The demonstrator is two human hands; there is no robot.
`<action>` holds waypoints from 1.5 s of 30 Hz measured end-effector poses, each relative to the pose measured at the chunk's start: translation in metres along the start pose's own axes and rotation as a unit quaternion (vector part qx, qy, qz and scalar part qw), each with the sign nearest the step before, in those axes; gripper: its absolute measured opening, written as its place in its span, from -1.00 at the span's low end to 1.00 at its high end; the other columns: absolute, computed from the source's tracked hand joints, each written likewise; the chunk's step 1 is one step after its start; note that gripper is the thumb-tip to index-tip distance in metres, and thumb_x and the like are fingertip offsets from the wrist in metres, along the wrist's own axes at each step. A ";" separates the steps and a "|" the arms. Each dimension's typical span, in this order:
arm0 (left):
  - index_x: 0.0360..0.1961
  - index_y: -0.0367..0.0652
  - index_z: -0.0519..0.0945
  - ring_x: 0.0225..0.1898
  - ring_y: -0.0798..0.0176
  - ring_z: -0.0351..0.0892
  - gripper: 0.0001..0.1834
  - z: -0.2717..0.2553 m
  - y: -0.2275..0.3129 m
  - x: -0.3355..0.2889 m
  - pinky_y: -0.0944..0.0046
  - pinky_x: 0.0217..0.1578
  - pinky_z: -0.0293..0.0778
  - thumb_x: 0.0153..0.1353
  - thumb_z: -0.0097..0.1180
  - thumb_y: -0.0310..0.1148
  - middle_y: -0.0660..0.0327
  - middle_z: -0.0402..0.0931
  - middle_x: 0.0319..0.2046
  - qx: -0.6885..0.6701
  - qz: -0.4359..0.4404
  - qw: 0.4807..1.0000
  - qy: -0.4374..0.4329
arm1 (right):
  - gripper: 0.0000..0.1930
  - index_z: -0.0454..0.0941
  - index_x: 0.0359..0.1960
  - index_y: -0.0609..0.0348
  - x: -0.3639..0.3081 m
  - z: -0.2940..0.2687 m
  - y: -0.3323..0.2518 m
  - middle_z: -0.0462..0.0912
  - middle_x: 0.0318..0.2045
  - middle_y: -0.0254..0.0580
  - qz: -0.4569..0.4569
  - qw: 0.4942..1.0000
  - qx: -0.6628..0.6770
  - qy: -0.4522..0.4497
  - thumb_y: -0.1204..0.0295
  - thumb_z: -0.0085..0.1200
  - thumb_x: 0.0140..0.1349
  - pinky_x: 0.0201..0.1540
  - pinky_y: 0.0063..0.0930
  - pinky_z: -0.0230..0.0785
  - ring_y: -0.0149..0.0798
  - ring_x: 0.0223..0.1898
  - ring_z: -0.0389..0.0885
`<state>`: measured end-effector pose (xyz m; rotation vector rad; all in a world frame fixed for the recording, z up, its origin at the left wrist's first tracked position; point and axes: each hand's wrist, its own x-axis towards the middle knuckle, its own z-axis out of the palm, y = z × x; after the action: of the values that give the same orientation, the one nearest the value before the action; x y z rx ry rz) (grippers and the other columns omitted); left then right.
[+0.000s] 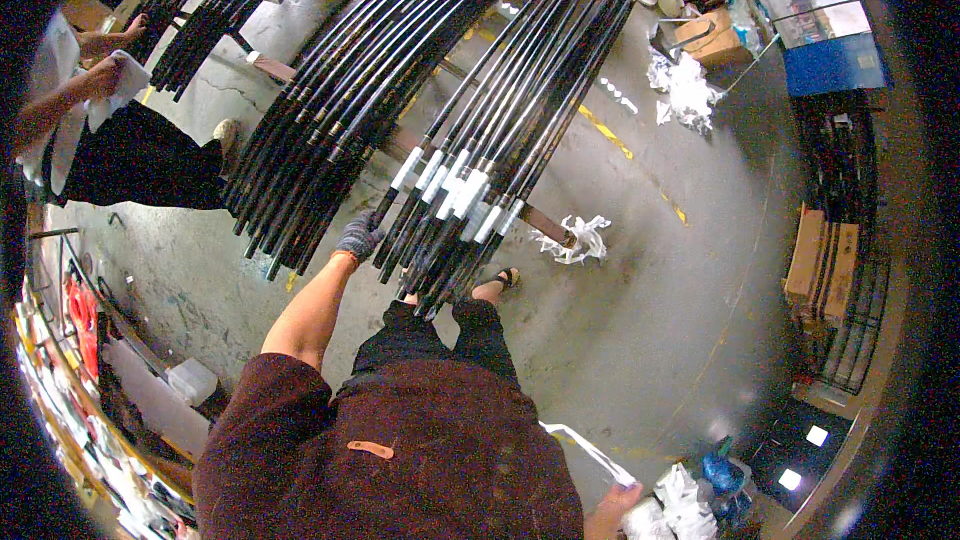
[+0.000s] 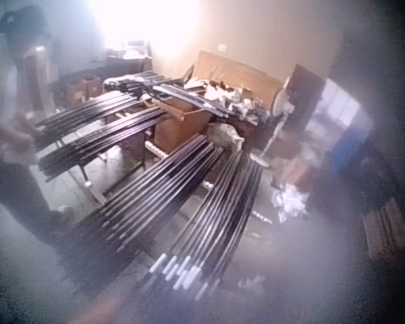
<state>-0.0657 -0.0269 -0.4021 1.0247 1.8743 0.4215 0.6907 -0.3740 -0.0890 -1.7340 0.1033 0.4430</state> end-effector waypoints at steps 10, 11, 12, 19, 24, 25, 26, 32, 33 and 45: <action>-0.02 -0.21 0.51 -0.50 0.45 0.41 -0.54 -0.108 0.107 -0.096 0.40 -0.47 0.40 0.14 0.22 -0.15 0.37 0.44 -0.50 -0.374 0.072 0.907 -0.179 | -0.65 0.41 0.01 0.00 -0.042 0.232 0.038 0.45 -0.44 -0.39 0.044 0.967 -0.082 -0.238 0.51 0.12 0.19 -0.41 -0.47 0.40 -0.40 -0.44 0.44; 0.00 -0.21 0.50 -0.45 0.44 0.42 -0.50 -0.119 0.125 -0.101 0.39 -0.41 0.41 0.14 0.21 -0.10 0.37 0.45 -0.46 -0.383 0.080 0.897 -0.207 | -0.63 0.40 0.04 0.05 -0.058 0.265 0.043 0.48 -0.40 -0.36 0.016 0.958 -0.091 -0.271 0.57 0.11 0.19 -0.39 -0.45 0.43 -0.38 -0.40 0.49; 0.02 -0.21 0.49 -0.41 0.44 0.44 -0.46 -0.127 0.141 -0.105 0.38 -0.36 0.42 0.14 0.20 -0.05 0.36 0.47 -0.43 -0.392 0.088 0.886 -0.233 | -0.62 0.38 0.06 0.08 -0.093 0.300 0.037 0.49 -0.38 -0.34 0.007 0.940 -0.126 -0.318 0.61 0.07 0.20 -0.37 -0.47 0.44 -0.38 -0.37 0.51; 0.09 -0.24 0.42 -0.27 0.33 0.49 -0.44 -0.135 0.272 -0.144 0.30 -0.22 0.47 0.17 0.20 -0.10 0.28 0.49 -0.33 -0.533 0.174 0.754 -0.341 | -0.83 0.56 -0.15 0.21 -0.219 0.434 0.021 0.55 -0.44 -0.36 -0.130 0.745 -0.362 -0.544 0.51 0.02 0.24 -0.53 -0.62 0.31 -0.53 -0.51 0.45; 0.11 -0.25 0.39 -0.27 0.31 0.54 -0.46 -0.124 0.316 -0.165 0.29 -0.25 0.52 0.18 0.18 -0.17 0.25 0.50 -0.30 -0.542 0.223 0.718 -0.375 | -0.81 0.61 -0.20 0.26 -0.324 0.458 0.010 0.65 -0.34 -0.20 -0.396 0.608 -0.276 -0.630 0.45 0.12 0.19 -0.21 -0.47 0.45 -0.35 -0.28 0.62; 0.12 -0.26 0.37 -0.28 0.32 0.54 -0.45 -0.121 0.320 -0.168 0.32 -0.26 0.52 0.18 0.18 -0.19 0.25 0.50 -0.31 -0.548 0.234 0.709 -0.377 | -0.78 0.61 -0.19 0.25 -0.344 0.454 0.000 0.64 -0.35 -0.17 -0.351 0.611 -0.283 -0.651 0.43 0.16 0.15 -0.29 -0.47 0.45 -0.36 -0.34 0.61; 0.12 -0.26 0.37 -0.28 0.32 0.55 -0.45 -0.121 0.326 -0.172 0.31 -0.26 0.53 0.18 0.18 -0.19 0.25 0.50 -0.31 -0.544 0.237 0.714 -0.371 | -0.75 0.61 -0.18 0.25 -0.364 0.450 -0.010 0.64 -0.35 -0.15 -0.304 0.616 -0.290 -0.667 0.41 0.21 0.11 -0.37 -0.47 0.45 -0.36 -0.40 0.61; 0.13 -0.21 0.34 -0.49 0.42 0.42 -0.46 -0.116 0.343 -0.191 0.37 -0.47 0.44 0.18 0.16 -0.21 0.33 0.40 -0.44 -0.635 0.247 0.545 -0.489 | -0.72 0.57 -0.10 0.29 -0.380 0.443 -0.011 0.58 -0.26 -0.27 -0.222 0.566 -0.234 -0.759 0.45 0.17 0.16 -0.50 -0.62 0.51 -0.53 -0.33 0.49; 0.10 -0.17 0.34 -0.59 0.46 0.29 -0.51 -0.116 0.344 -0.196 0.43 -0.59 0.32 0.19 0.15 -0.24 0.37 0.32 -0.52 -0.657 0.223 0.537 -0.479 | -0.71 0.56 -0.09 0.30 -0.383 0.442 -0.013 0.57 -0.24 -0.27 -0.203 0.563 -0.219 -0.770 0.44 0.17 0.17 -0.53 -0.63 0.51 -0.54 -0.34 0.48; 0.04 -0.15 0.37 -0.70 0.43 0.25 -0.55 -0.098 0.345 -0.204 0.39 -0.68 0.27 0.17 0.18 -0.26 0.38 0.26 -0.65 -0.613 0.229 0.620 -0.433 | -0.79 0.54 -0.24 0.40 -0.399 0.421 -0.033 0.52 -0.47 -0.23 -0.310 0.562 -0.259 -0.722 0.46 0.08 0.21 -0.67 -0.61 0.36 -0.48 -0.58 0.50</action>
<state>0.0608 0.0283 -0.0129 0.4727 0.1507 1.0590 0.2337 -0.0315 0.0192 -1.2566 -1.9331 1.2866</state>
